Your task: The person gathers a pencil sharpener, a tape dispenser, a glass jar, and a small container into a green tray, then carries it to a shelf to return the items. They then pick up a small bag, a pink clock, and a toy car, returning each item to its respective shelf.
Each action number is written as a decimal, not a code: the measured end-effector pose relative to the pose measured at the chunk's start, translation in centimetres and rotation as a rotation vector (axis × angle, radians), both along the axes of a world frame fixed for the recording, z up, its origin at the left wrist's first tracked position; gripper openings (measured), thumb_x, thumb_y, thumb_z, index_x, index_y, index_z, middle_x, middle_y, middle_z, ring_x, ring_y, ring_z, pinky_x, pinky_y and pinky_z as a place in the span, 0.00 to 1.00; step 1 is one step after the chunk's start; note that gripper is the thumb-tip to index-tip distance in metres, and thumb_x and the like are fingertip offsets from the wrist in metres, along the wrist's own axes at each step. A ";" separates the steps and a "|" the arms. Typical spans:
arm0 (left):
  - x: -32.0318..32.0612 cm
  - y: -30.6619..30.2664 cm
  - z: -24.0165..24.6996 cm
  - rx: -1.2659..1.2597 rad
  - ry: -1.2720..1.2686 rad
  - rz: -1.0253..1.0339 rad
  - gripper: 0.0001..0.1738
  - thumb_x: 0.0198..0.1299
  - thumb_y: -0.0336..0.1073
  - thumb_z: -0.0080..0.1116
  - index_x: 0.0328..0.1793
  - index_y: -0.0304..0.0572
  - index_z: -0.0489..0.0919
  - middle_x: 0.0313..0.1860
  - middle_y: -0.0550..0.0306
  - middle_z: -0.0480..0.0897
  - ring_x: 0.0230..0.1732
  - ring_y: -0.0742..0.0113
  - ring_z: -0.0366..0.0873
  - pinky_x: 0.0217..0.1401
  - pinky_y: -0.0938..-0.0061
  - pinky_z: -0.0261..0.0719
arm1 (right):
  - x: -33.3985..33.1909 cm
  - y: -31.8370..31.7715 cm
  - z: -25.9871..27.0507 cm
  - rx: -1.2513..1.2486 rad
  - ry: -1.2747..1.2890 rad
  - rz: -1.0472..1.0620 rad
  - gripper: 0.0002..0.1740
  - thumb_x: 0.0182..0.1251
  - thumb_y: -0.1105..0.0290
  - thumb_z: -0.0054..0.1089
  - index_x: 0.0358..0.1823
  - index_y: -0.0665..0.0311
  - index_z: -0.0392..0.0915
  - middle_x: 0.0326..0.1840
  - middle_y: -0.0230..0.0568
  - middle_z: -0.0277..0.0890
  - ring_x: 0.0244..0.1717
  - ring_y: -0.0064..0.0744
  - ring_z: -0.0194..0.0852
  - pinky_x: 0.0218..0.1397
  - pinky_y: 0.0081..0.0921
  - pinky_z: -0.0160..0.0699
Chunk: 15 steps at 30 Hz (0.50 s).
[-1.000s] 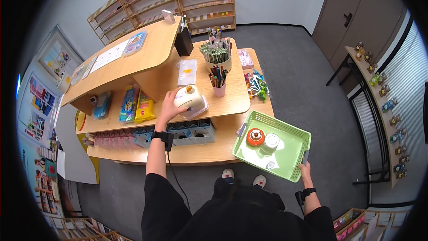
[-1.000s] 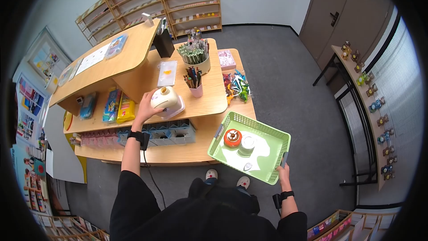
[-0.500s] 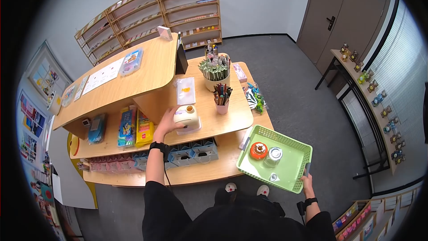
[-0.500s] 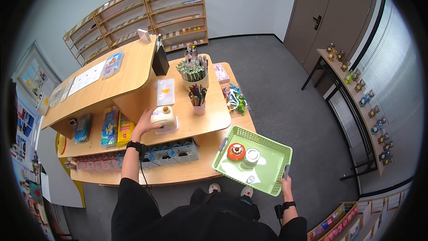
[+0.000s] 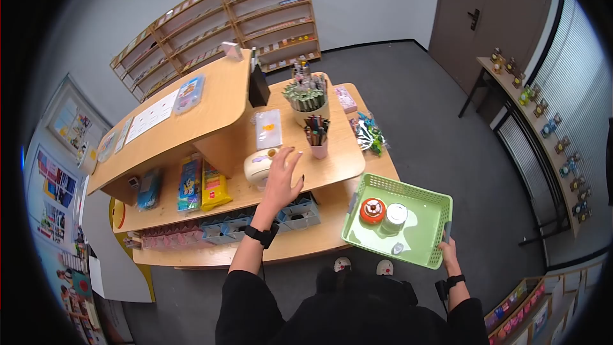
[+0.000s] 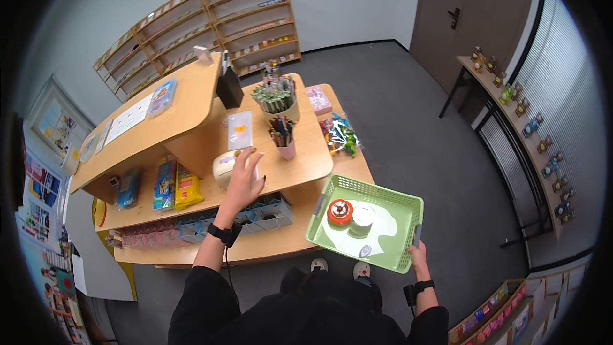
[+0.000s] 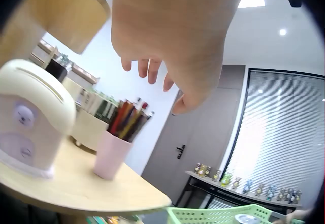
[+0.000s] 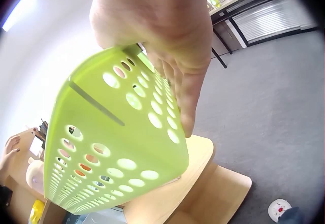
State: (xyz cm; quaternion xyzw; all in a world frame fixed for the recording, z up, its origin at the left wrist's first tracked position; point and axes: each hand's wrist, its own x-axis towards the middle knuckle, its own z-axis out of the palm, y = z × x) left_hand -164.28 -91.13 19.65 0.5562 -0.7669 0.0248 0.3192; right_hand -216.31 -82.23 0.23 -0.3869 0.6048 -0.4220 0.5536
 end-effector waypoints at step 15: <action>-24.4 2.1 -9.1 0.564 -0.306 -0.418 0.55 0.39 0.51 0.72 0.74 0.53 0.54 0.64 0.41 0.66 0.60 0.41 0.69 0.62 0.57 0.69 | -5.8 -5.0 2.3 0.003 0.160 0.343 0.40 0.42 0.80 0.44 0.66 0.69 0.62 0.48 0.43 0.74 0.43 0.31 0.74 0.47 0.24 0.72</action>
